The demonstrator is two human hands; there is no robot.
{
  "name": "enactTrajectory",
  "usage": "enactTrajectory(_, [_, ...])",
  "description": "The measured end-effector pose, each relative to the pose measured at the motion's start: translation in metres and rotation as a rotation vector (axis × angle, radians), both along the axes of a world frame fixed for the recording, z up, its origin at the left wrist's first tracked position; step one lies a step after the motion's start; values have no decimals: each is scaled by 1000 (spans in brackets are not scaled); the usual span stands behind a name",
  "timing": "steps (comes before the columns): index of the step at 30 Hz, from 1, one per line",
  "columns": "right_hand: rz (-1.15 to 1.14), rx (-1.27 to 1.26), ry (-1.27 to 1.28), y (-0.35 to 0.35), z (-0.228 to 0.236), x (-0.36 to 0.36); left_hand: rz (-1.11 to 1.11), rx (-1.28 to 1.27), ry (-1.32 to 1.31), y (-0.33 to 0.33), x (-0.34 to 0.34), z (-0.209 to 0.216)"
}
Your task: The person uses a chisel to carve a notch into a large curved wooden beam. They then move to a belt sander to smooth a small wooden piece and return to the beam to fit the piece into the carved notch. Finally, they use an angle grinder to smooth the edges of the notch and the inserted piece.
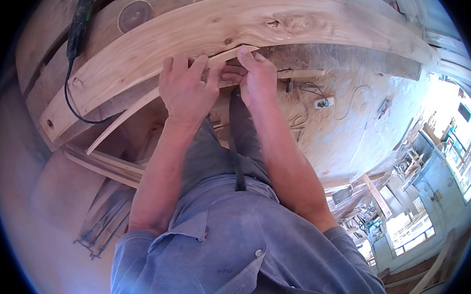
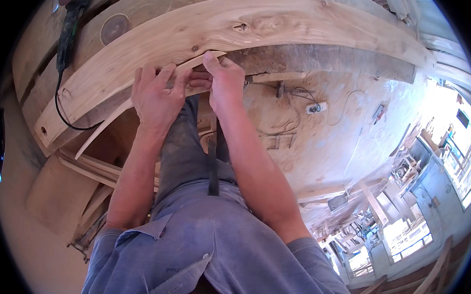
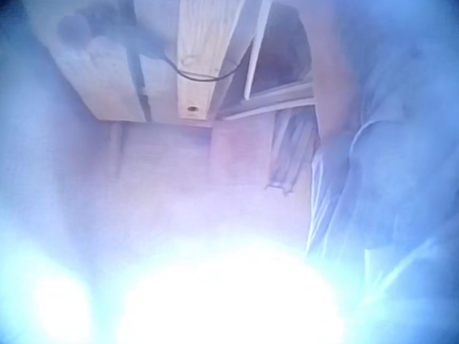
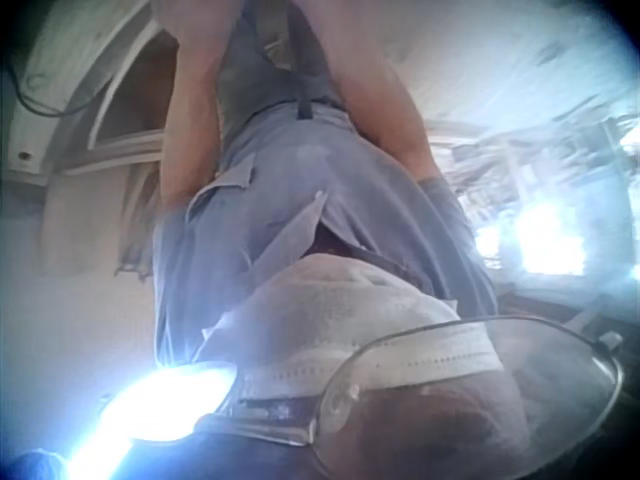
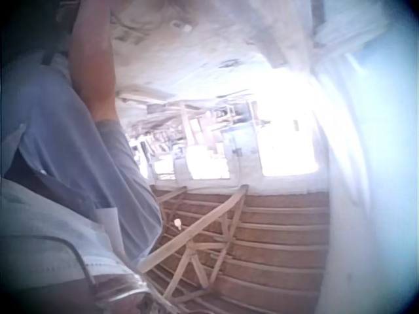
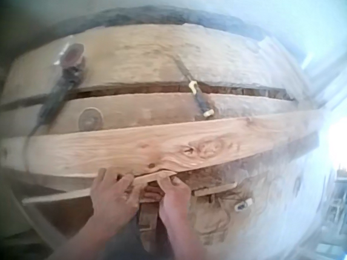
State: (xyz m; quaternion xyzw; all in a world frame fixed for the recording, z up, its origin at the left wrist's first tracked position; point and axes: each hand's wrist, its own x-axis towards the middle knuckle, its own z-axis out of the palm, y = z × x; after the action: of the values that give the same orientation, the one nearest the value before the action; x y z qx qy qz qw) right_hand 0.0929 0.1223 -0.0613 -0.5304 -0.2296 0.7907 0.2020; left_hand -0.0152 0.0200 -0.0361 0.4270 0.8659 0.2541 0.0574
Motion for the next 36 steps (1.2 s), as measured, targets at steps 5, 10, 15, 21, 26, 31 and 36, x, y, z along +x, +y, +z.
enactTrajectory(5, [39, -24, 52, 3, -1, 4, 16, 14, -10, 1, -1, 1])
enactTrajectory(10, [51, -18, 63, 3, 2, 5, 24, 4, -9, 3, 0, -2])
enactTrajectory(15, [29, -36, 150, 4, 2, 10, 20, -12, -22, 4, -1, -2])
enactTrajectory(21, [35, -39, 128, 5, 5, 9, 22, -21, -15, 5, -1, -1])
enactTrajectory(26, [46, -37, 121, 6, 4, 9, 20, -38, 18, 7, -1, -2])
enactTrajectory(31, [37, -33, 116, 5, 4, 8, 29, -63, 2, 8, -1, 1])
enactTrajectory(36, [1, -33, 124, 4, 4, 7, 29, -57, -23, 8, -2, 2])
